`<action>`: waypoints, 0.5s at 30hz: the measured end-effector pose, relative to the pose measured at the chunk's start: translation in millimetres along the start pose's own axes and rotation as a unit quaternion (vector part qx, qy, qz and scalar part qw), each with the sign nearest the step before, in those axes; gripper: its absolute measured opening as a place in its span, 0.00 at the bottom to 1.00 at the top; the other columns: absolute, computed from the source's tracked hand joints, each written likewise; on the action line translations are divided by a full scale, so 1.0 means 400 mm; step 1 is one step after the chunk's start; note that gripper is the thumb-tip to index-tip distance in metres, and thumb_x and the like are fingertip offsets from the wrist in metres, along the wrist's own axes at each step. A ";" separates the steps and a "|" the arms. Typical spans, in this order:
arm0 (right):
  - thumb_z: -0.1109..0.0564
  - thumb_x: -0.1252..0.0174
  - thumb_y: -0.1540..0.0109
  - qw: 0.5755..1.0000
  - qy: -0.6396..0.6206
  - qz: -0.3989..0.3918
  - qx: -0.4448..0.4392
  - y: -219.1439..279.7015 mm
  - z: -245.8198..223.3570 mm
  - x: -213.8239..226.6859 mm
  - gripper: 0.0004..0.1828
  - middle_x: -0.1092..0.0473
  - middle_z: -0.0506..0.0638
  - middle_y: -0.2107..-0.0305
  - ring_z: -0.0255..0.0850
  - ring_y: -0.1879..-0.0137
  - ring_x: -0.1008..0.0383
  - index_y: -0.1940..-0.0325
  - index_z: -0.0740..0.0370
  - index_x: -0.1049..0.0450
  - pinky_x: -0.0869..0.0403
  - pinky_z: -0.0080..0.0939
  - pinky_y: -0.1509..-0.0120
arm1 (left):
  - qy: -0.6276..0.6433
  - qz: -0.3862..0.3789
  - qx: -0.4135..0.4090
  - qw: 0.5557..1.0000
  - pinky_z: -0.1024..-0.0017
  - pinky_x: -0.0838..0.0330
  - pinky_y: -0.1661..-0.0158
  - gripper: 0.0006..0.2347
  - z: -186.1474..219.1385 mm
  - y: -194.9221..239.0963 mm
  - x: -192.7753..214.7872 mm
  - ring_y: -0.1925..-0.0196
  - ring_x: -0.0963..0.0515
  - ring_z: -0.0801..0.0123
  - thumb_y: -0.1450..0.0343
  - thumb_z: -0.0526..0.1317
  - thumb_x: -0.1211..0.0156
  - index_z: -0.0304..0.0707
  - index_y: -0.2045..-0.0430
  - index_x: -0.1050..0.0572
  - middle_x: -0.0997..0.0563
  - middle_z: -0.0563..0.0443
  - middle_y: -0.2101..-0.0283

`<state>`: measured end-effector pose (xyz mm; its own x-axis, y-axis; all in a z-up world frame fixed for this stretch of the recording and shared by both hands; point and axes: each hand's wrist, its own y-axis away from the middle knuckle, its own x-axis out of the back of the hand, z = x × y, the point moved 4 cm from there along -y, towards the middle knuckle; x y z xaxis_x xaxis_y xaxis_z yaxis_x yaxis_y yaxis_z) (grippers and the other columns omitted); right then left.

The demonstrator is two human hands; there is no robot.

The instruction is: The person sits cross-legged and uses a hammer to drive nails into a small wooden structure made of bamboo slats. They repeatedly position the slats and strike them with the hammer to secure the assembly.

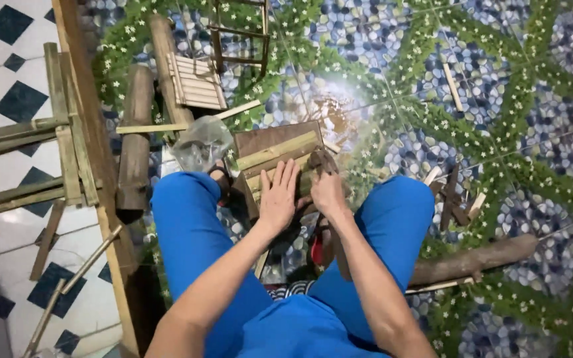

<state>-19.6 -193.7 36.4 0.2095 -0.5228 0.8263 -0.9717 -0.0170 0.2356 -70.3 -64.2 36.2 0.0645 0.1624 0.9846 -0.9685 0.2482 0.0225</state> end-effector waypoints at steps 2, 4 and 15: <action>0.45 0.55 0.30 0.999 -0.004 0.002 -0.035 -0.062 0.102 -0.053 0.24 0.30 0.70 0.48 0.69 0.39 0.31 0.43 0.66 0.26 0.29 0.72 0.42 | 0.002 0.015 0.002 1.000 0.37 0.57 0.28 0.39 -0.004 -0.006 -0.002 0.21 0.51 0.56 0.30 0.61 0.43 0.42 0.27 0.46 0.49 0.49 0.22; 0.40 0.55 0.30 0.997 -0.009 -0.004 -0.079 -0.032 0.103 -0.026 0.26 0.28 0.67 0.49 0.65 0.41 0.27 0.41 0.62 0.26 0.26 0.70 0.47 | 0.008 0.018 0.003 1.000 0.37 0.58 0.28 0.39 -0.005 -0.003 -0.008 0.21 0.52 0.56 0.29 0.64 0.46 0.42 0.27 0.46 0.50 0.50 0.22; 0.36 0.61 0.31 0.994 0.086 -0.020 -0.057 0.056 -0.167 0.173 0.35 0.32 0.64 0.40 0.58 0.31 0.33 0.34 0.63 0.29 0.29 0.61 0.32 | -0.010 0.026 0.002 1.000 0.35 0.57 0.28 0.38 -0.002 -0.026 0.005 0.21 0.51 0.56 0.30 0.63 0.44 0.43 0.28 0.44 0.50 0.50 0.22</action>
<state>-19.6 -173.4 133.0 0.2724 -0.3704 0.8880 -0.9456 0.0674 0.3182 -60.1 -65.7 37.7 0.0096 0.1550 0.9879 -0.9714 0.2357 -0.0276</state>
